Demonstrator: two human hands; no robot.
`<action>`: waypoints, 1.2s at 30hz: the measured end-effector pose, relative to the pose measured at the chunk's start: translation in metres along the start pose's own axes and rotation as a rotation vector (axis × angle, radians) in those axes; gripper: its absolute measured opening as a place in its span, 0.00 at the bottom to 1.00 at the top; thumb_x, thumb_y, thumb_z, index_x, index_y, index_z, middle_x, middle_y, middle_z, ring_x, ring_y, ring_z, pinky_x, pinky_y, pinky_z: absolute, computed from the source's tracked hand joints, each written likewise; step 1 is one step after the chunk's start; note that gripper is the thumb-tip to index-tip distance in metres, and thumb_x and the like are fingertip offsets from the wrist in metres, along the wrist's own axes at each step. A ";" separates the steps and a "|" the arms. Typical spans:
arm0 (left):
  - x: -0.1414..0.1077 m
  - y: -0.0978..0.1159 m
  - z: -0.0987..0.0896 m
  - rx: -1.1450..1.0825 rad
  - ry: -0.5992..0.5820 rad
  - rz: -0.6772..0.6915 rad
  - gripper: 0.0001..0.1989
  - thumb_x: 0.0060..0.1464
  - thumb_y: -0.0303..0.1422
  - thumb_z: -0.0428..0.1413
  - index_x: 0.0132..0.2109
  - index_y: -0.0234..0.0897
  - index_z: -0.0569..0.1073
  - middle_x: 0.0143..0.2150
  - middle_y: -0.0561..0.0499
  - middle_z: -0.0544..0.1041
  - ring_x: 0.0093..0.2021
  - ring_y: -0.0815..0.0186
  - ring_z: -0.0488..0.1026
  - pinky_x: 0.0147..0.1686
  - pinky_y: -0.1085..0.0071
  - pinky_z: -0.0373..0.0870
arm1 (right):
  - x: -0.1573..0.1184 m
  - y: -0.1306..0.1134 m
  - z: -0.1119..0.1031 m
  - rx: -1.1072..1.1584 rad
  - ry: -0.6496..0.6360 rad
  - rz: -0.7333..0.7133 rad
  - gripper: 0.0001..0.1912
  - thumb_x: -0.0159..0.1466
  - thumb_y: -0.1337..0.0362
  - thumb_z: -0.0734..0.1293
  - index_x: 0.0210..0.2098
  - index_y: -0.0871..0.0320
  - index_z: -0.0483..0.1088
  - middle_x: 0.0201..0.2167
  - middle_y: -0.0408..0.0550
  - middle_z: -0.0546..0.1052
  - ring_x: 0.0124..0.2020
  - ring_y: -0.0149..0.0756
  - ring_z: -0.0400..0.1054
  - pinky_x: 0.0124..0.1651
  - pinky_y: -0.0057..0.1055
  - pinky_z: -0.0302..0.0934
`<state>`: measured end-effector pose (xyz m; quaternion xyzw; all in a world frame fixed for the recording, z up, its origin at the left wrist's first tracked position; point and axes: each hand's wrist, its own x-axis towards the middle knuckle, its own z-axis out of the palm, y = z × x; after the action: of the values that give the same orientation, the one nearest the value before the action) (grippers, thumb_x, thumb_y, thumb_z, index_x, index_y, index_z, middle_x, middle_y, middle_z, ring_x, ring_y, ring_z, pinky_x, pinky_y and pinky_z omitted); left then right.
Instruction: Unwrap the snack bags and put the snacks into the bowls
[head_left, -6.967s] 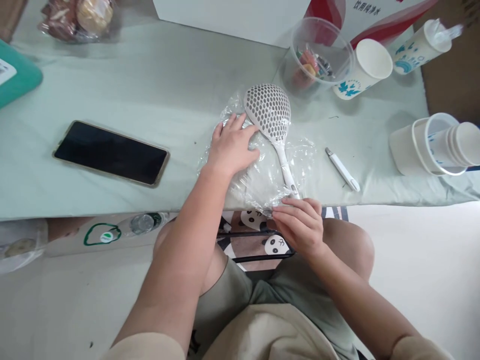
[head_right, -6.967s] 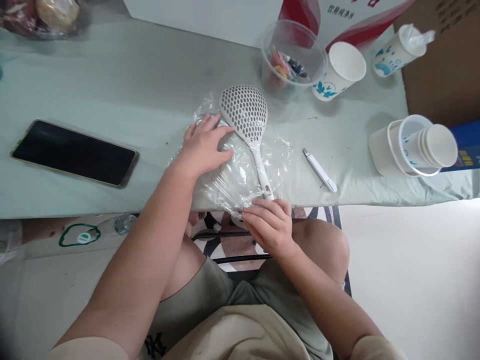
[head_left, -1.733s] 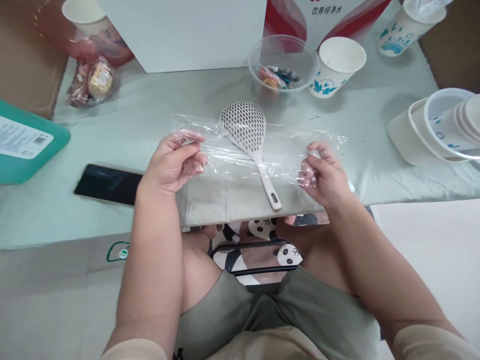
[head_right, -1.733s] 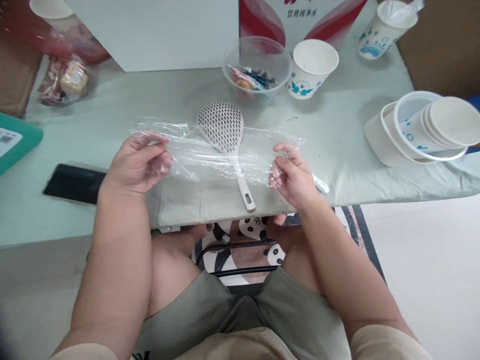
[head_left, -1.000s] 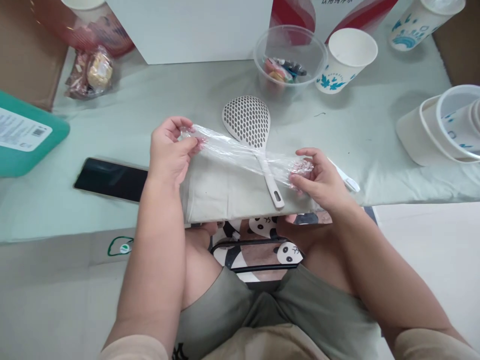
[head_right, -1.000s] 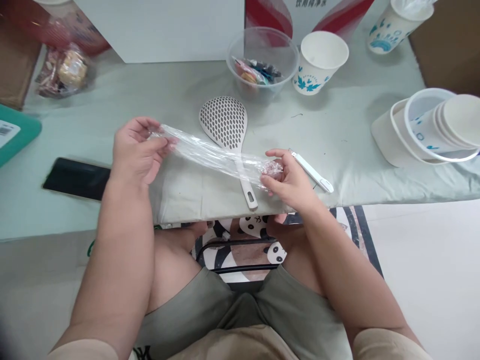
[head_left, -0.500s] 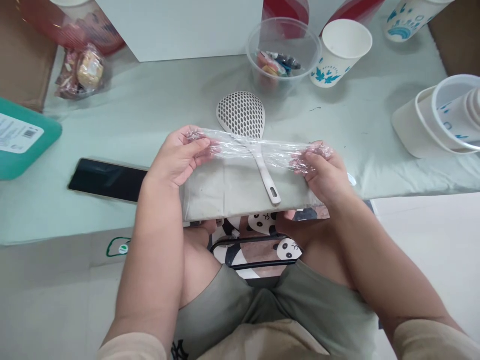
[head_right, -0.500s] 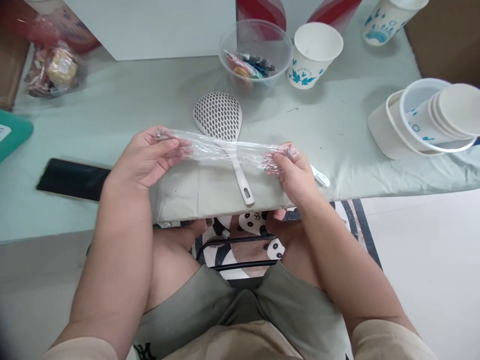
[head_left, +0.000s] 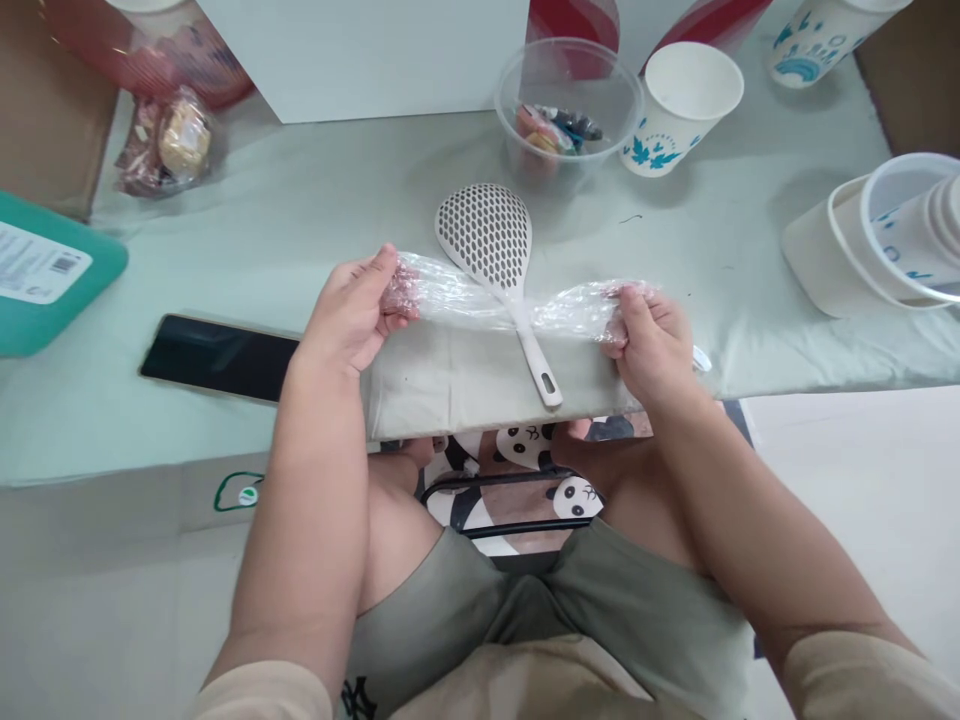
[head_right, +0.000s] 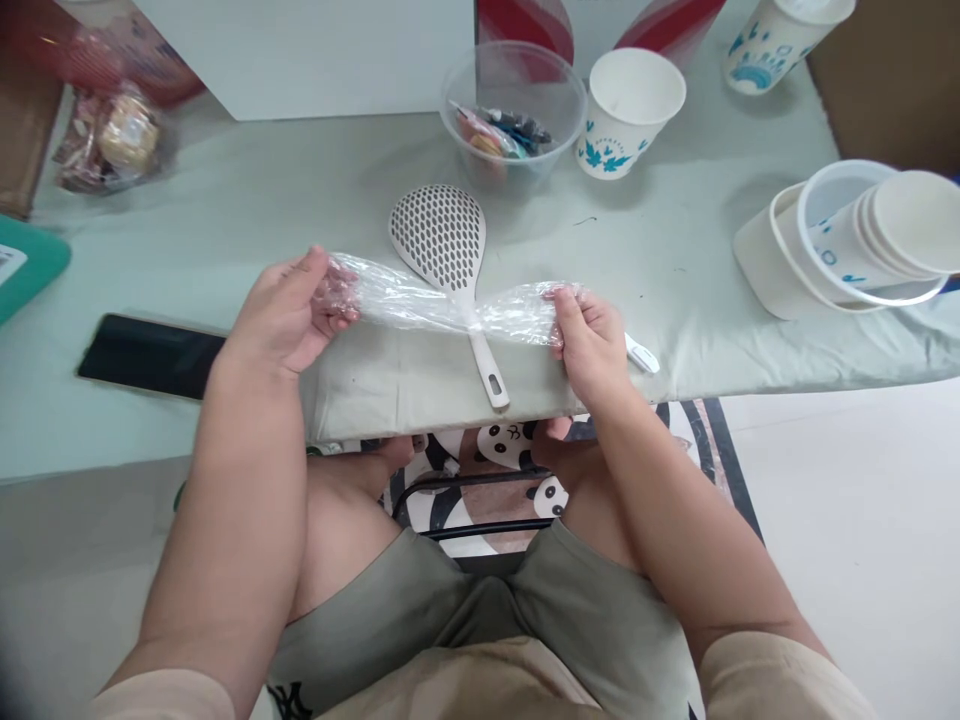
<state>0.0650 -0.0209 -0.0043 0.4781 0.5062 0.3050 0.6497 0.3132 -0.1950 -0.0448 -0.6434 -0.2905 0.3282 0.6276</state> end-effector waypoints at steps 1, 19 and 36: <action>0.000 -0.001 0.002 0.012 0.011 0.015 0.20 0.65 0.44 0.61 0.28 0.38 0.74 0.20 0.56 0.70 0.18 0.74 0.67 0.17 0.75 0.57 | -0.001 0.001 0.000 -0.039 -0.002 -0.026 0.27 0.62 0.37 0.72 0.32 0.56 0.72 0.14 0.34 0.61 0.16 0.25 0.56 0.22 0.26 0.50; 0.004 -0.026 0.000 0.005 0.031 0.290 0.21 0.63 0.55 0.59 0.36 0.43 0.67 0.19 0.59 0.57 0.25 0.72 0.67 0.23 0.70 0.54 | 0.002 -0.009 0.013 0.096 0.135 0.025 0.30 0.58 0.32 0.71 0.31 0.53 0.68 0.14 0.31 0.53 0.14 0.24 0.47 0.18 0.27 0.44; 0.005 -0.011 0.017 -0.195 0.080 0.250 0.14 0.62 0.44 0.61 0.32 0.43 0.71 0.24 0.55 0.67 0.26 0.68 0.72 0.23 0.71 0.65 | -0.004 -0.017 0.000 0.256 0.048 0.280 0.21 0.57 0.45 0.77 0.32 0.54 0.70 0.14 0.33 0.62 0.15 0.25 0.57 0.17 0.24 0.54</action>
<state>0.0812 -0.0256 -0.0161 0.4596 0.4362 0.4498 0.6295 0.3114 -0.1975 -0.0273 -0.6001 -0.1391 0.4312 0.6592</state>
